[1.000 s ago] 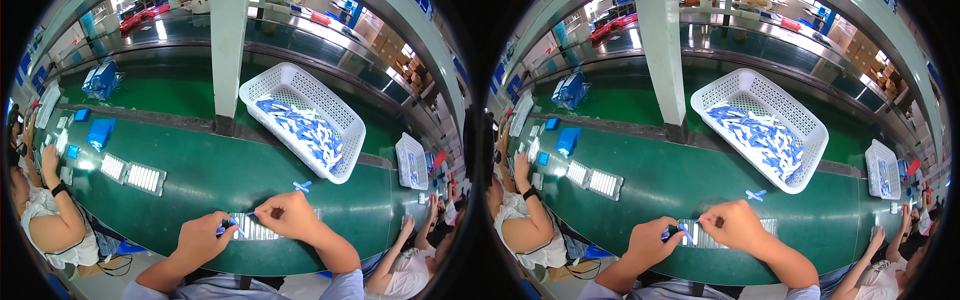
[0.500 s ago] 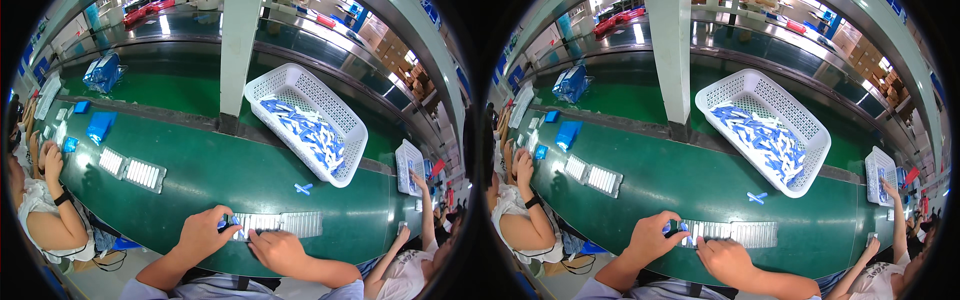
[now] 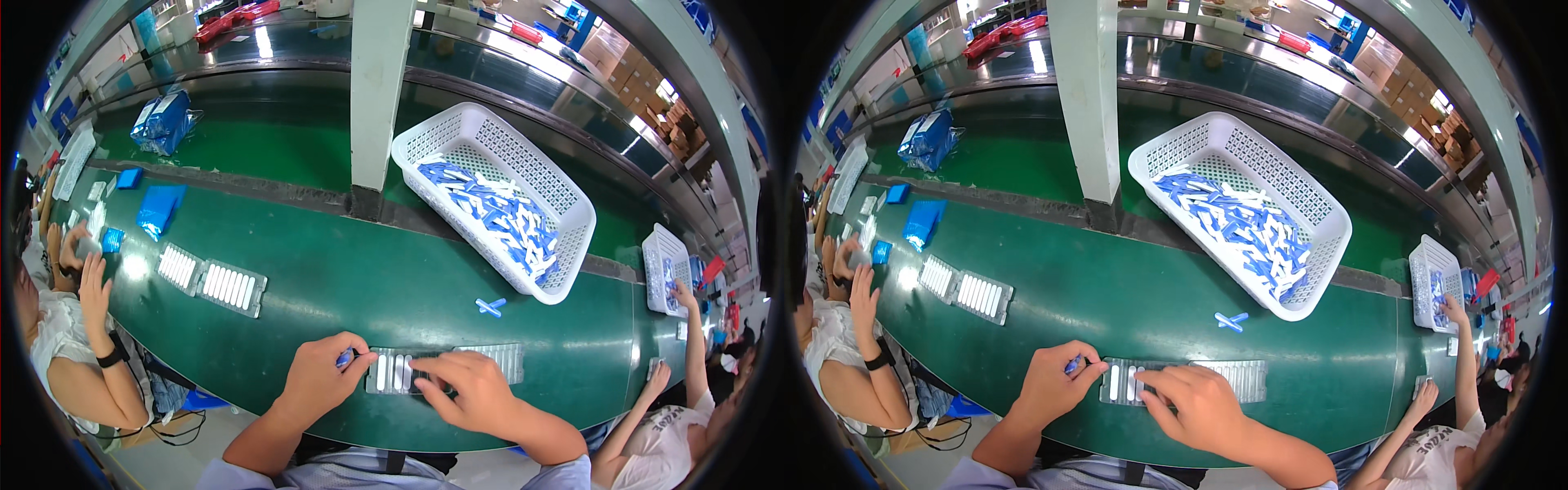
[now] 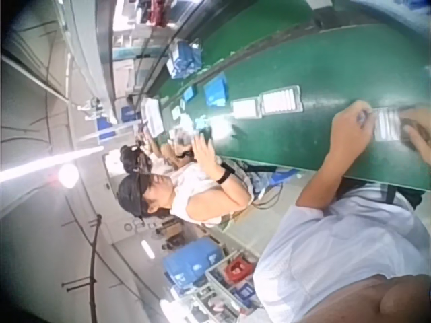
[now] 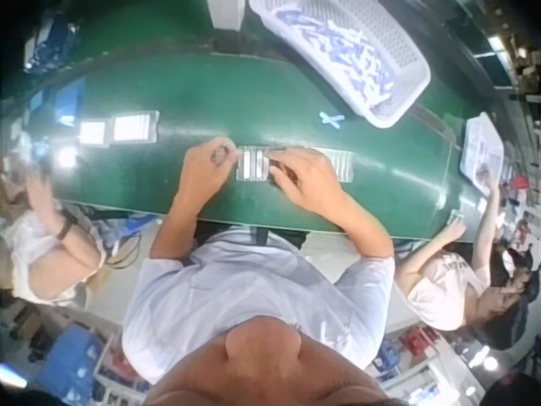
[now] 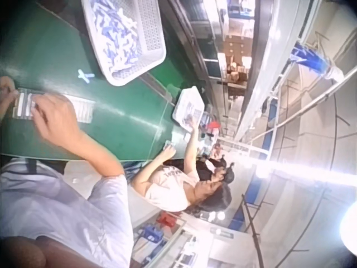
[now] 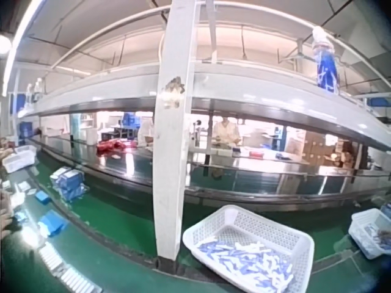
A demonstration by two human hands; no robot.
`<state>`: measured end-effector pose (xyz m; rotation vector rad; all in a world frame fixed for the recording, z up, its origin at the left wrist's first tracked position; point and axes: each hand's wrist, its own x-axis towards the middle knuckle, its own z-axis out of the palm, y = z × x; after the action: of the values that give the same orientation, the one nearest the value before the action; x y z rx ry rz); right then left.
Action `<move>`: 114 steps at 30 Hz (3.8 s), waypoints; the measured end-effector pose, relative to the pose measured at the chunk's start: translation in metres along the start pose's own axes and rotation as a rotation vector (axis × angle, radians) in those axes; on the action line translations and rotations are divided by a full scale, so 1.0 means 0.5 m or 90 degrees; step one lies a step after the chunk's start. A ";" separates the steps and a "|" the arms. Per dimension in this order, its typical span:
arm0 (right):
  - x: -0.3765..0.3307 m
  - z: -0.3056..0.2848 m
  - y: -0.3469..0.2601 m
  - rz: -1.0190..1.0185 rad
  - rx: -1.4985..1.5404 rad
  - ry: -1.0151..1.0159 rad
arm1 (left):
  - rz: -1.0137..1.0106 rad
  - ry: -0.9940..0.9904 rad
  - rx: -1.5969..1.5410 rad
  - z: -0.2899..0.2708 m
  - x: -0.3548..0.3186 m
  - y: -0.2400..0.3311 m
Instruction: The person packs plastic pieces into slots of plastic trays on a workstation table by hand, arranges the trays, and gathers more pieces from a plastic basket.
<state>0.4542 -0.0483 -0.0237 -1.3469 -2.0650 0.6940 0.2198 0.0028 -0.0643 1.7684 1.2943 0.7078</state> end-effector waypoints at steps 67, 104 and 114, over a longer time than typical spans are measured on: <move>0.007 0.059 0.007 0.178 0.452 0.094 | -0.171 -0.194 -0.494 0.006 -0.069 0.022; -0.062 0.020 0.014 -0.037 -0.098 -0.005 | -0.189 -0.130 -0.508 0.002 -0.064 0.003; -0.034 0.011 0.047 0.251 0.559 0.093 | -0.164 -0.188 -0.523 0.023 -0.082 0.035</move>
<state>0.4707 -0.0561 -0.0471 -1.1981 -1.1219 1.4073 0.2249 -0.0419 -0.0542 0.9708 0.8274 0.6662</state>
